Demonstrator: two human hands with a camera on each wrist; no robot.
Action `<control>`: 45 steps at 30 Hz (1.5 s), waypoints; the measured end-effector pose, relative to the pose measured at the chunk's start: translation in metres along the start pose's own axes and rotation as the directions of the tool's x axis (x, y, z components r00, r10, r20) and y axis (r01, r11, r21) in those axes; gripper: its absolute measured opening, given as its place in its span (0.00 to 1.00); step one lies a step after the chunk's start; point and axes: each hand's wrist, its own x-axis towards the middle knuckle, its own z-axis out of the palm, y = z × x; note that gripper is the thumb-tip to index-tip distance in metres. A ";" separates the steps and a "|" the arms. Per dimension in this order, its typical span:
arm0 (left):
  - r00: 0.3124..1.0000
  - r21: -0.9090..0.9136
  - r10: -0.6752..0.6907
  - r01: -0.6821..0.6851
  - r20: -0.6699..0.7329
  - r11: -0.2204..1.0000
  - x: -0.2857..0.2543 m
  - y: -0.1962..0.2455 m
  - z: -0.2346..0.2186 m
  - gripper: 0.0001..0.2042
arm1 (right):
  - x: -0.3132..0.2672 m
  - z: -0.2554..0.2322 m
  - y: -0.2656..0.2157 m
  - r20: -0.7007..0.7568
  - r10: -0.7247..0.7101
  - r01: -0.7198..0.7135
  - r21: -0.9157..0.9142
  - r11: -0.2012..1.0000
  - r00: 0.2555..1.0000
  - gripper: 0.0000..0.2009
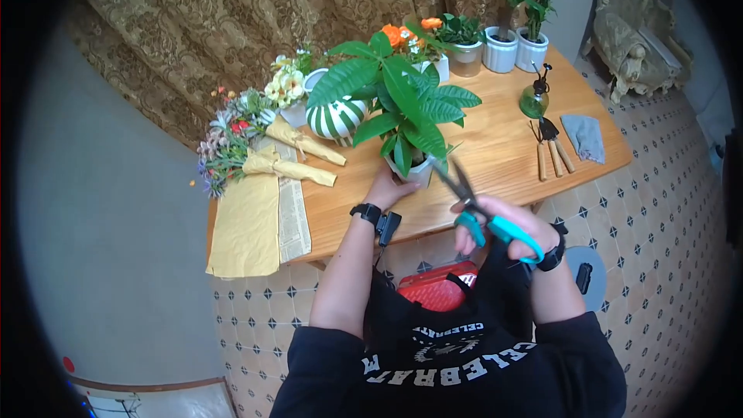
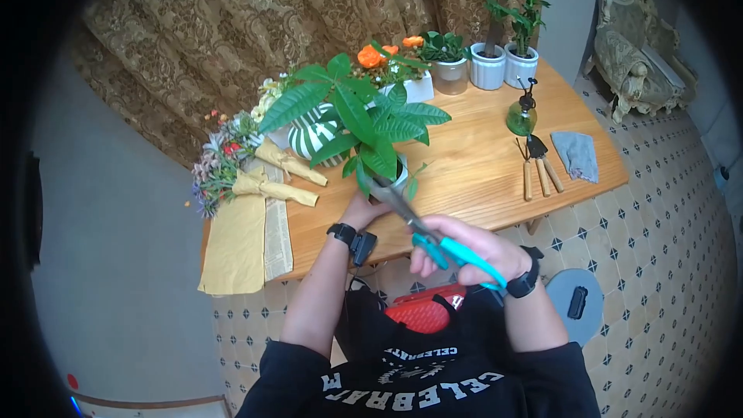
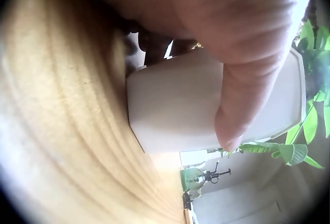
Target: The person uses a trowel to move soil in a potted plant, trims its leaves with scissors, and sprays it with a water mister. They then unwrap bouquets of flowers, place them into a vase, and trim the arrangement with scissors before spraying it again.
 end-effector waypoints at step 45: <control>0.985 0.156 0.123 -0.104 -0.122 0.982 -0.006 0.006 0.011 0.36 | 0.035 -0.027 -0.011 -0.619 -0.071 0.097 0.009 0.995 0.782 0.31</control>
